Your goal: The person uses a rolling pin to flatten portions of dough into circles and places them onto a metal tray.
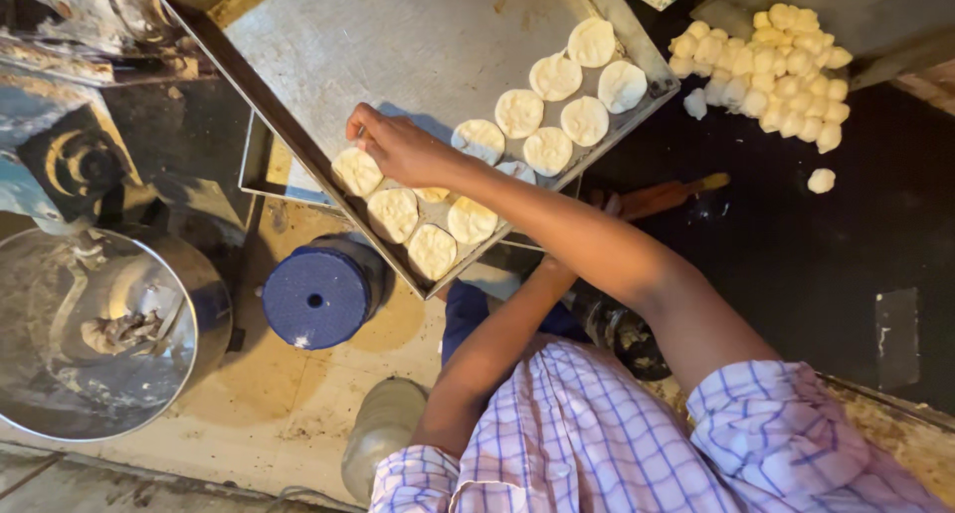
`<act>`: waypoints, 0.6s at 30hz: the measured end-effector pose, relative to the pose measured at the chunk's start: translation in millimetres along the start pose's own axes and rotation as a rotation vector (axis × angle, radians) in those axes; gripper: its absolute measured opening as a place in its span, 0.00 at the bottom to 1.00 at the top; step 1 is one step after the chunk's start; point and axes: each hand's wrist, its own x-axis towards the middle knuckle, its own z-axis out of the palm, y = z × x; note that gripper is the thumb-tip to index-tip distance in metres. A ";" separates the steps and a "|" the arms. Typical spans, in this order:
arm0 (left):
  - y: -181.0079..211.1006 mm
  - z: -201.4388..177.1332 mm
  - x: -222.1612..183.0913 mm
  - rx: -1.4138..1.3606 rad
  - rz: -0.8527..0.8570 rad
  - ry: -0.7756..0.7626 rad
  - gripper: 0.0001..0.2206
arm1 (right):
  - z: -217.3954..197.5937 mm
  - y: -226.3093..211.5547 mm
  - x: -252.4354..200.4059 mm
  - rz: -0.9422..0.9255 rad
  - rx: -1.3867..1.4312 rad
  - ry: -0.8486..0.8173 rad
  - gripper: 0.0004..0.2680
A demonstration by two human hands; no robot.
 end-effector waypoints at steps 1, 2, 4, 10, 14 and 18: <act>0.0 0.7 -1.4 0.001 -0.001 0.015 0.25 | 2.2 -3.8 -3.1 0.003 -0.075 0.024 0.11; -0.7 0.9 -3.2 0.002 -0.001 0.030 0.25 | 2.7 -7.5 -11.9 0.004 -0.069 0.027 0.11; -9.4 -0.7 -4.2 0.009 0.006 0.067 0.25 | 0.4 -14.4 -37.7 -0.092 -0.286 -0.006 0.15; -11.4 1.0 16.8 -0.596 -0.475 -0.239 0.27 | -36.5 -20.2 -72.0 -0.416 -0.458 0.210 0.12; -21.6 4.0 16.5 -0.413 -0.211 0.029 0.19 | -106.8 11.1 -151.6 0.009 0.126 0.703 0.11; -24.4 -47.7 11.2 -0.416 -0.159 0.049 0.15 | -160.3 94.9 -289.6 0.215 -0.040 0.965 0.07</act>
